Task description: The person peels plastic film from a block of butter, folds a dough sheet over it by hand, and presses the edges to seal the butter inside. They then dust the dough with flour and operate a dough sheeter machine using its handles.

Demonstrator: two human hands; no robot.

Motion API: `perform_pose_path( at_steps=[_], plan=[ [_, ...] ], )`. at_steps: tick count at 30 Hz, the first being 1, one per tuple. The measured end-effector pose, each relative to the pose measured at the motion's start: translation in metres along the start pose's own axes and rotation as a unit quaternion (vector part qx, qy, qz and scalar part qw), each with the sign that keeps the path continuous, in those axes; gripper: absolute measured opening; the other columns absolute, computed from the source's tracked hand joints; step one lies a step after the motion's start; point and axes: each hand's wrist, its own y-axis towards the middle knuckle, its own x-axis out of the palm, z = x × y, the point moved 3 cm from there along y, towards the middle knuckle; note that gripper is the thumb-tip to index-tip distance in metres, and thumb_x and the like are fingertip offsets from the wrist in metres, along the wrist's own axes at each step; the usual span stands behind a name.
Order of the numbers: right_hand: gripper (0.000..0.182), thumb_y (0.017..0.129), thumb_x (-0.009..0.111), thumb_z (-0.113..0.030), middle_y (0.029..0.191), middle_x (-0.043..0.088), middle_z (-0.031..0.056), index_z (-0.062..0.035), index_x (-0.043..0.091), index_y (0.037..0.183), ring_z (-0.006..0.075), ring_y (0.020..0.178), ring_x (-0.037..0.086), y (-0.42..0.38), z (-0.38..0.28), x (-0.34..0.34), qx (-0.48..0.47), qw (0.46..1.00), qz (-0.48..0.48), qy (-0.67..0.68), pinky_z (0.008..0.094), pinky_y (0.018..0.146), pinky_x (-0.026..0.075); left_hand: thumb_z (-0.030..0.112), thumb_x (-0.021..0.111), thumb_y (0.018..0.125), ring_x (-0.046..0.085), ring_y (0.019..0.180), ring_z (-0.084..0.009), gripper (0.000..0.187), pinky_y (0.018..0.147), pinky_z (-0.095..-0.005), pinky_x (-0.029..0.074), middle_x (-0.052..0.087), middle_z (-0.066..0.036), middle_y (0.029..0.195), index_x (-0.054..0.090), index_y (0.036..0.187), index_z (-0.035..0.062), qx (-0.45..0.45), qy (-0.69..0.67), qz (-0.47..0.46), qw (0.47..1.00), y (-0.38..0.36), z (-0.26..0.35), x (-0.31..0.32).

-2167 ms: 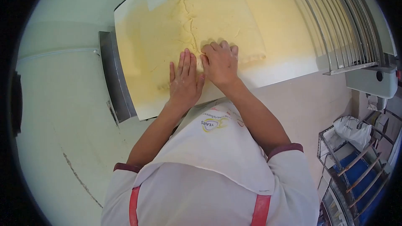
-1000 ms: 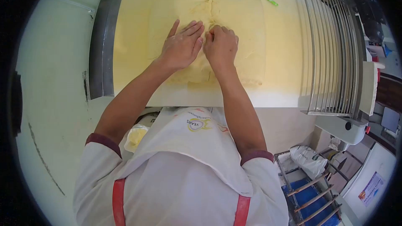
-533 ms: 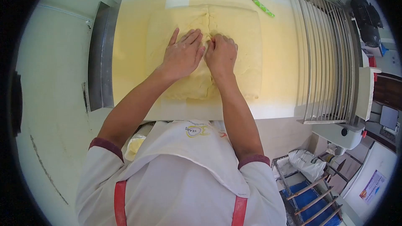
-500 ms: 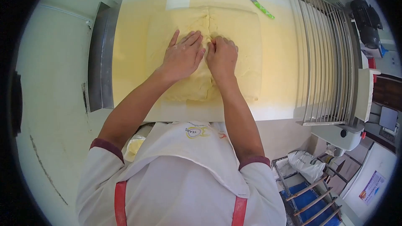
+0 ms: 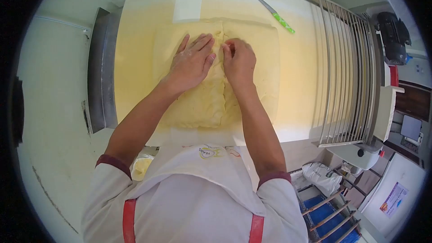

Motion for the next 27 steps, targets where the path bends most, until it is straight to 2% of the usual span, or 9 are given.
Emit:
perform_pose_path(
  at_steps=[2, 4, 8, 10, 13, 17, 20, 23, 27],
  plan=[
    [0.014, 0.079, 0.071, -0.014, 0.073, 0.064, 0.0118, -0.0018, 0.065, 0.079, 0.0285, 0.068, 0.06, 0.011, 0.0, 0.003, -0.017, 0.997, 0.04, -0.065, 0.0395, 0.063, 0.048, 0.028, 0.043, 0.099, 0.041, 0.134, -0.0265, 0.046, 0.116, -0.0479, 0.021, 0.048, -0.015, 0.14, 0.049, 0.132, -0.0022, -0.005, 0.016, -0.009, 1.0, 0.002, 0.0, 0.003],
    [0.013, 0.081, 0.07, -0.015, 0.075, 0.064, 0.0114, -0.0025, 0.066, 0.084, 0.0305, 0.072, 0.059, 0.016, -0.001, 0.008, -0.006, 0.996, -0.022, -0.086, 0.0406, 0.07, 0.047, 0.03, 0.042, 0.099, 0.041, 0.134, -0.0262, 0.047, 0.116, -0.048, 0.019, 0.048, -0.014, 0.14, 0.049, 0.132, -0.0029, 0.002, 0.024, -0.007, 1.0, 0.003, 0.001, 0.004],
    [0.015, 0.082, 0.069, -0.017, 0.076, 0.064, 0.0111, -0.003, 0.066, 0.087, 0.031, 0.077, 0.058, 0.018, 0.004, 0.012, -0.004, 0.994, -0.042, -0.1, 0.0409, 0.074, 0.046, 0.024, 0.049, 0.096, 0.043, 0.133, -0.0277, 0.042, 0.116, -0.049, 0.019, 0.052, -0.013, 0.137, 0.052, 0.131, 0.0009, -0.011, -0.065, 0.005, 0.998, 0.0, -0.003, -0.004],
    [0.012, 0.082, 0.067, -0.014, 0.077, 0.064, 0.0119, -0.0024, 0.064, 0.084, 0.0315, 0.078, 0.058, 0.016, 0.0, 0.005, 0.021, 0.999, -0.035, -0.032, 0.0414, 0.074, 0.046, 0.02, 0.053, 0.094, 0.043, 0.133, -0.0294, 0.04, 0.116, -0.0487, 0.018, 0.053, -0.013, 0.135, 0.054, 0.13, 0.0032, -0.027, -0.147, 0.016, 0.989, -0.011, -0.007, -0.026],
    [0.011, 0.083, 0.066, -0.012, 0.077, 0.064, 0.013, -0.0016, 0.063, 0.082, 0.0317, 0.079, 0.058, 0.032, -0.008, 0.01, 0.031, 0.998, -0.014, -0.059, 0.0419, 0.073, 0.047, 0.014, 0.057, 0.091, 0.043, 0.134, -0.0304, 0.039, 0.116, -0.0478, 0.018, 0.055, -0.011, 0.134, 0.056, 0.129, 0.0058, -0.069, -0.206, 0.102, 0.971, -0.038, -0.027, -0.058],
    [0.015, 0.083, 0.068, -0.014, 0.076, 0.063, 0.0122, -0.0004, 0.065, 0.087, 0.03, 0.079, 0.059, 0.047, -0.001, 0.019, 0.014, 0.991, -0.063, -0.116, 0.0418, 0.073, 0.047, 0.017, 0.056, 0.093, 0.041, 0.136, -0.0277, 0.038, 0.116, -0.0458, 0.019, 0.055, -0.01, 0.135, 0.055, 0.13, 0.0056, -0.142, -0.202, 0.207, 0.947, -0.07, -0.085, -0.069],
    [0.016, 0.083, 0.068, -0.015, 0.076, 0.064, 0.0125, -0.0006, 0.066, 0.088, 0.0296, 0.077, 0.061, 0.048, -0.002, 0.017, 0.023, 0.991, -0.068, -0.111, 0.0413, 0.072, 0.048, 0.014, 0.056, 0.092, 0.042, 0.135, -0.0281, 0.037, 0.115, -0.0456, 0.021, 0.055, -0.01, 0.135, 0.055, 0.129, 0.0064, -0.213, -0.17, 0.227, 0.935, -0.09, -0.124, -0.07],
    [0.013, 0.082, 0.067, -0.014, 0.078, 0.066, 0.0137, -0.0012, 0.065, 0.084, 0.0312, 0.076, 0.062, 0.054, -0.009, 0.01, 0.131, 0.988, -0.079, -0.033, 0.0407, 0.072, 0.049, 0.012, 0.054, 0.092, 0.043, 0.134, -0.0285, 0.036, 0.115, -0.0456, 0.023, 0.056, -0.011, 0.133, 0.056, 0.127, 0.0051, -0.272, -0.163, 0.203, 0.926, -0.117, -0.157, -0.057],
    [0.017, 0.083, 0.068, -0.019, 0.079, 0.067, 0.0139, -0.0024, 0.066, 0.086, 0.0299, 0.073, 0.064, 0.072, -0.013, 0.027, 0.131, 0.976, -0.109, -0.134, 0.0394, 0.07, 0.05, 0.01, 0.053, 0.092, 0.046, 0.131, -0.0303, 0.033, 0.113, -0.0452, 0.028, 0.058, -0.011, 0.13, 0.058, 0.124, 0.0033, -0.251, -0.101, 0.173, 0.947, -0.134, -0.167, -0.037]
  ],
)
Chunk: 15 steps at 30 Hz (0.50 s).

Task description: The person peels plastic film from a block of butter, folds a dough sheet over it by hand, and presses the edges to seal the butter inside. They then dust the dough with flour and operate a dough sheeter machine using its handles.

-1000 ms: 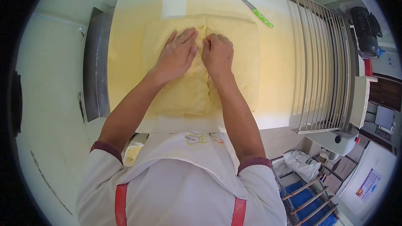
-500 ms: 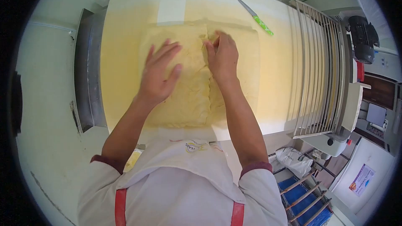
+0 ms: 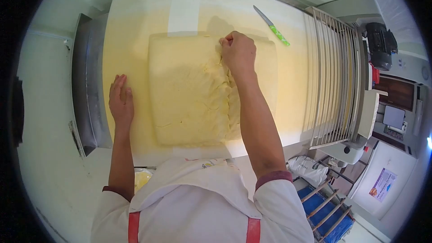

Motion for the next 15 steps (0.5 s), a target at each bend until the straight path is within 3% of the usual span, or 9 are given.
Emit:
perform_pose_path(
  at_steps=[2, 5, 8, 10, 13, 15],
  plan=[
    [0.022, 0.084, 0.069, -0.024, 0.08, 0.067, 0.0137, -0.0028, 0.067, 0.089, 0.0285, 0.073, 0.064, 0.006, 0.007, 0.01, -0.014, 0.999, 0.007, -0.045, 0.0392, 0.069, 0.05, 0.009, 0.053, 0.091, 0.047, 0.129, -0.0311, 0.033, 0.112, -0.0443, 0.03, 0.059, -0.012, 0.128, 0.058, 0.123, 0.0025, 0.011, 0.019, -0.003, 1.0, 0.003, 0.008, 0.0],
    [0.02, 0.085, 0.068, -0.022, 0.081, 0.067, 0.0143, -0.0063, 0.069, 0.097, 0.0284, 0.074, 0.065, 0.007, 0.015, 0.008, -0.057, 0.998, 0.017, -0.003, 0.0404, 0.067, 0.05, 0.008, 0.053, 0.092, 0.048, 0.128, -0.0304, 0.032, 0.11, -0.0412, 0.033, 0.059, -0.013, 0.127, 0.058, 0.122, 0.0016, 0.015, 0.017, 0.002, 1.0, 0.003, 0.005, -0.001],
    [0.02, 0.085, 0.066, -0.017, 0.082, 0.067, 0.0142, -0.0108, 0.07, 0.104, 0.0304, 0.076, 0.064, 0.039, 0.06, -0.022, -0.032, 0.989, 0.057, 0.132, 0.0418, 0.07, 0.05, 0.01, 0.054, 0.092, 0.05, 0.127, -0.03, 0.032, 0.109, -0.04, 0.034, 0.06, -0.014, 0.126, 0.058, 0.123, 0.0008, -0.034, -0.114, 0.011, 0.993, -0.004, 0.004, -0.007],
    [0.023, 0.085, 0.065, -0.013, 0.089, 0.066, 0.0145, -0.0135, 0.069, 0.108, 0.0308, 0.081, 0.063, 0.078, 0.109, -0.049, -0.065, 0.981, 0.156, 0.093, 0.0406, 0.076, 0.05, 0.011, 0.054, 0.092, 0.05, 0.126, -0.0298, 0.033, 0.108, -0.0395, 0.035, 0.059, -0.015, 0.126, 0.058, 0.123, 0.0004, -0.027, -0.076, 0.001, 0.997, -0.013, 0.021, -0.015],
    [0.023, 0.085, 0.065, -0.012, 0.097, 0.065, 0.015, -0.0112, 0.068, 0.108, 0.0314, 0.089, 0.061, 0.121, 0.165, -0.05, -0.317, 0.938, 0.137, 0.022, 0.0389, 0.08, 0.049, 0.012, 0.056, 0.091, 0.051, 0.124, -0.0302, 0.034, 0.107, -0.0392, 0.036, 0.06, -0.016, 0.125, 0.058, 0.123, 0.0001, 0.001, -0.066, -0.004, 0.998, -0.019, 0.071, -0.014],
    [0.023, 0.085, 0.064, -0.01, 0.102, 0.063, 0.0163, -0.0104, 0.067, 0.108, 0.0322, 0.094, 0.06, 0.13, 0.181, -0.053, -0.254, 0.966, 0.042, 0.033, 0.0385, 0.08, 0.049, 0.014, 0.056, 0.091, 0.051, 0.124, -0.0308, 0.035, 0.107, -0.0396, 0.036, 0.059, -0.016, 0.126, 0.057, 0.124, 0.0002, 0.036, -0.065, -0.038, 0.997, -0.022, 0.118, 0.003]
  ],
)
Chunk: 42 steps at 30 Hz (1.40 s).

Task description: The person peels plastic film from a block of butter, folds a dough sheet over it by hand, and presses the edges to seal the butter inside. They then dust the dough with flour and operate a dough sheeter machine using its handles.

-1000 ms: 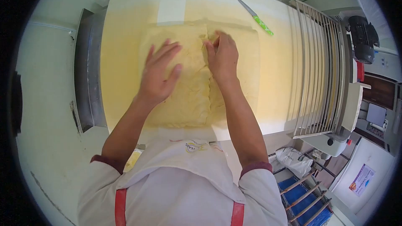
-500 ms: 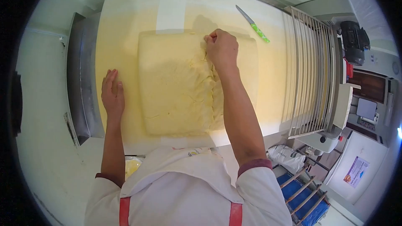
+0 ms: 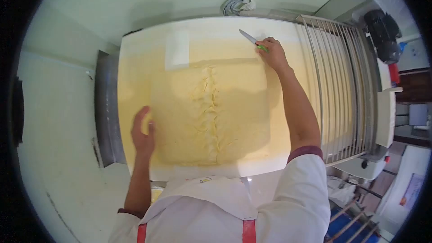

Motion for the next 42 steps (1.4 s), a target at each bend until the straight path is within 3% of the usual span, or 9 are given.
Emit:
perform_pose_path(
  at_steps=[1, 4, 9, 11, 18, 21, 24, 30, 42],
  plan=[
    [0.023, 0.085, 0.063, -0.01, 0.104, 0.063, 0.0169, -0.01, 0.067, 0.108, 0.0326, 0.097, 0.06, -0.005, 0.005, 0.001, 0.039, 0.998, -0.046, 0.019, 0.0382, 0.081, 0.049, 0.017, 0.057, 0.092, 0.05, 0.125, -0.0311, 0.037, 0.107, -0.0401, 0.036, 0.058, -0.015, 0.128, 0.056, 0.124, 0.0003, 0.018, 0.006, -0.035, 0.999, 0.0, 0.024, 0.018],
    [0.023, 0.085, 0.061, -0.009, 0.096, 0.065, 0.0171, -0.0083, 0.065, 0.108, 0.0335, 0.088, 0.062, -0.011, 0.031, 0.018, 0.029, 0.992, 0.081, -0.087, 0.041, 0.076, 0.05, 0.017, 0.057, 0.091, 0.045, 0.129, -0.036, 0.046, 0.109, -0.0438, 0.034, 0.05, -0.02, 0.135, 0.048, 0.133, 0.0, 0.131, 0.037, -0.154, 0.979, 0.008, 0.094, 0.086],
    [0.029, 0.086, 0.059, -0.01, 0.068, 0.061, 0.0156, -0.0085, 0.065, 0.115, 0.0254, 0.058, 0.058, -0.103, -0.004, -0.031, 0.214, 0.943, 0.144, 0.21, 0.037, 0.06, 0.049, 0.023, 0.053, 0.093, 0.034, 0.137, -0.0382, 0.059, 0.112, -0.0479, 0.027, 0.037, -0.024, 0.146, 0.034, 0.142, -0.0041, 0.231, 0.07, -0.257, 0.936, 0.025, 0.162, 0.181],
    [0.031, 0.086, 0.061, -0.011, 0.07, 0.063, 0.0158, -0.0111, 0.067, 0.116, 0.0215, 0.058, 0.057, -0.14, -0.014, -0.021, 0.305, 0.907, 0.076, 0.281, 0.0318, 0.06, 0.048, 0.028, 0.05, 0.095, 0.028, 0.14, -0.0384, 0.063, 0.114, -0.0494, 0.022, 0.031, -0.024, 0.149, 0.029, 0.144, -0.0044, 0.241, 0.108, -0.259, 0.929, 0.034, 0.176, 0.21],
    [0.031, 0.087, 0.061, -0.016, 0.096, 0.068, 0.0199, -0.0068, 0.067, 0.115, 0.0337, 0.083, 0.065, -0.109, -0.025, -0.008, 0.241, 0.914, 0.121, 0.303, 0.0368, 0.076, 0.051, 0.038, 0.042, 0.097, 0.017, 0.145, -0.0354, 0.071, 0.117, -0.0493, 0.012, 0.019, -0.023, 0.155, 0.018, 0.148, -0.0056, 0.206, 0.268, -0.24, 0.91, 0.05, 0.177, 0.261],
    [0.03, 0.087, 0.06, -0.015, 0.098, 0.068, 0.0202, -0.0062, 0.067, 0.115, 0.0342, 0.087, 0.066, -0.135, -0.023, -0.011, 0.226, 0.905, 0.113, 0.342, 0.0368, 0.078, 0.051, 0.038, 0.041, 0.097, 0.016, 0.145, -0.036, 0.071, 0.117, -0.0494, 0.012, 0.019, -0.023, 0.155, 0.017, 0.148, -0.0057, 0.205, 0.284, -0.241, 0.905, 0.05, 0.179, 0.262],
    [0.029, 0.088, 0.061, -0.013, 0.091, 0.069, 0.0186, -0.006, 0.066, 0.116, 0.0235, 0.072, 0.064, -0.171, -0.027, -0.02, 0.249, 0.89, 0.088, 0.371, 0.0316, 0.071, 0.051, 0.037, 0.041, 0.097, 0.016, 0.145, -0.0366, 0.071, 0.117, -0.0498, 0.012, 0.018, -0.024, 0.155, 0.017, 0.148, -0.0055, 0.194, 0.286, -0.245, 0.906, 0.049, 0.177, 0.264],
    [0.031, 0.085, 0.06, -0.014, 0.096, 0.067, 0.022, -0.006, 0.067, 0.114, 0.0354, 0.084, 0.066, -0.135, -0.022, -0.012, 0.225, 0.893, 0.104, 0.374, 0.0386, 0.077, 0.052, 0.034, 0.043, 0.097, 0.016, 0.145, -0.0375, 0.07, 0.117, -0.0497, 0.012, 0.018, -0.024, 0.155, 0.017, 0.148, -0.0052, 0.208, 0.286, -0.241, 0.904, 0.048, 0.18, 0.266],
    [0.029, 0.083, 0.062, -0.008, 0.077, 0.063, 0.014, -0.0075, 0.067, 0.112, 0.0329, 0.068, 0.06, -0.381, -0.099, -0.058, 0.194, 0.917, 0.119, 0.328, 0.0428, 0.064, 0.048, 0.032, 0.043, 0.097, 0.018, 0.144, -0.0373, 0.066, 0.117, -0.0482, 0.013, 0.021, -0.026, 0.154, 0.022, 0.147, -0.0062, 0.242, 0.28, -0.215, 0.904, 0.046, 0.165, 0.272]
  ],
)
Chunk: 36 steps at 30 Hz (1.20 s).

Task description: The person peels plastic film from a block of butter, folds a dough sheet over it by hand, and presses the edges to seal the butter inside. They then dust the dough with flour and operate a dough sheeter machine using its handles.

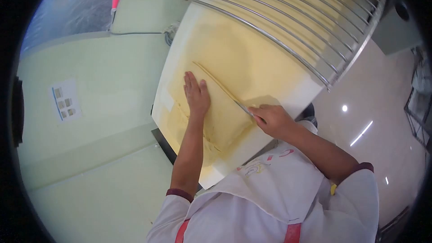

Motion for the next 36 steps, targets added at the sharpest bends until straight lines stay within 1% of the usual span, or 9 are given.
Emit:
perform_pose_path(
  at_steps=[3, 8, 15, 18, 21, 26, 29, 33, 36],
  plan=[
    [0.031, 0.082, 0.063, -0.006, 0.076, 0.061, 0.0152, -0.0065, 0.067, 0.113, 0.0316, 0.064, 0.059, -0.064, -0.01, -0.022, 0.056, 0.998, -0.037, -0.014, 0.0412, 0.062, 0.048, 0.031, 0.041, 0.1, 0.015, 0.146, -0.0349, 0.063, 0.118, -0.0452, 0.011, 0.019, -0.023, 0.155, 0.022, 0.148, -0.0049, -0.002, -0.007, -0.009, 1.0, 0.0, 0.002, -0.001],
    [0.03, 0.087, 0.059, -0.011, 0.07, 0.06, 0.0081, -0.005, 0.062, 0.116, 0.0192, 0.055, 0.057, -0.107, -0.006, -0.039, 0.163, 0.978, 0.011, 0.132, 0.0333, 0.051, 0.045, 0.019, 0.053, 0.097, 0.053, 0.118, -0.024, 0.034, 0.103, -0.037, 0.039, 0.058, -0.016, 0.124, 0.055, 0.123, -0.0028, -0.083, -0.295, 0.12, 0.944, -0.035, 0.017, -0.029],
    [0.034, 0.094, 0.054, -0.016, 0.068, 0.055, 0.0059, -0.0079, 0.046, 0.127, 0.0108, 0.045, 0.047, -0.002, -0.07, 0.034, 0.268, 0.702, -0.053, 0.658, 0.0225, 0.037, 0.033, 0.017, 0.055, 0.098, 0.062, 0.089, -0.0155, 0.024, 0.081, -0.0305, 0.051, 0.065, -0.008, 0.099, 0.055, 0.116, 0.0021, -0.193, -0.747, -0.167, 0.614, -0.137, 0.089, -0.047],
    [0.032, 0.097, 0.053, -0.018, 0.069, 0.054, 0.0057, -0.0058, 0.047, 0.126, 0.0109, 0.044, 0.045, 0.018, -0.101, 0.085, 0.267, 0.767, -0.1, 0.575, 0.0219, 0.037, 0.034, 0.016, 0.055, 0.098, 0.062, 0.085, -0.0157, 0.023, 0.07, -0.0268, 0.053, 0.064, -0.009, 0.096, 0.053, 0.116, 0.0021, -0.161, -0.797, -0.073, 0.577, -0.15, 0.04, -0.058],
    [0.035, 0.098, 0.052, -0.021, 0.072, 0.054, 0.0063, -0.0051, 0.044, 0.129, 0.011, 0.047, 0.049, 0.024, -0.136, 0.123, 0.282, 0.737, -0.158, 0.593, 0.0221, 0.038, 0.036, 0.015, 0.055, 0.098, 0.061, 0.084, -0.0151, 0.016, 0.071, -0.027, 0.052, 0.063, -0.007, 0.091, 0.055, 0.109, 0.0032, -0.103, -0.859, -0.052, 0.499, -0.174, 0.002, -0.086],
    [0.043, 0.098, 0.053, -0.019, 0.098, 0.064, 0.0133, -0.0052, 0.037, 0.136, 0.0149, 0.07, 0.061, 0.015, -0.138, 0.179, 0.27, 0.867, -0.172, 0.381, 0.0282, 0.061, 0.051, 0.014, 0.057, 0.096, 0.057, 0.076, -0.0094, 0.008, 0.07, -0.0246, 0.045, 0.064, -0.001, 0.088, 0.06, 0.091, 0.0084, -0.093, -0.835, 0.133, 0.526, -0.194, -0.109, -0.084],
    [0.039, 0.098, 0.052, -0.017, 0.096, 0.064, 0.0113, -0.0045, 0.041, 0.134, 0.0152, 0.075, 0.061, 0.008, -0.134, 0.182, 0.276, 0.92, -0.134, 0.245, 0.029, 0.065, 0.05, 0.023, 0.057, 0.097, 0.048, 0.055, -0.0041, 0.019, 0.047, -0.0203, 0.038, 0.056, 0.004, 0.069, 0.067, 0.092, 0.007, -0.303, -0.675, 0.224, 0.634, -0.204, -0.219, -0.099],
    [0.034, 0.097, 0.051, -0.014, 0.093, 0.064, 0.0098, -0.004, 0.044, 0.129, 0.0147, 0.073, 0.061, 0.002, -0.118, 0.179, 0.3, 0.934, -0.049, 0.186, 0.0278, 0.062, 0.05, 0.017, 0.055, 0.096, 0.055, 0.06, -0.0094, 0.022, 0.053, -0.0251, 0.046, 0.061, 0.0, 0.071, 0.067, 0.099, -0.0011, -0.379, -0.539, 0.235, 0.715, -0.2, -0.323, -0.043],
    [0.033, 0.097, 0.051, -0.012, 0.091, 0.063, 0.0095, -0.0043, 0.045, 0.128, 0.0141, 0.071, 0.061, 0.007, -0.122, 0.19, 0.305, 0.935, -0.026, 0.18, 0.0269, 0.062, 0.05, 0.016, 0.057, 0.094, 0.059, 0.065, -0.014, 0.025, 0.062, -0.0282, 0.049, 0.067, -0.006, 0.077, 0.066, 0.107, -0.003, -0.3, -0.437, 0.304, 0.792, -0.166, -0.347, -0.023]
  ],
)
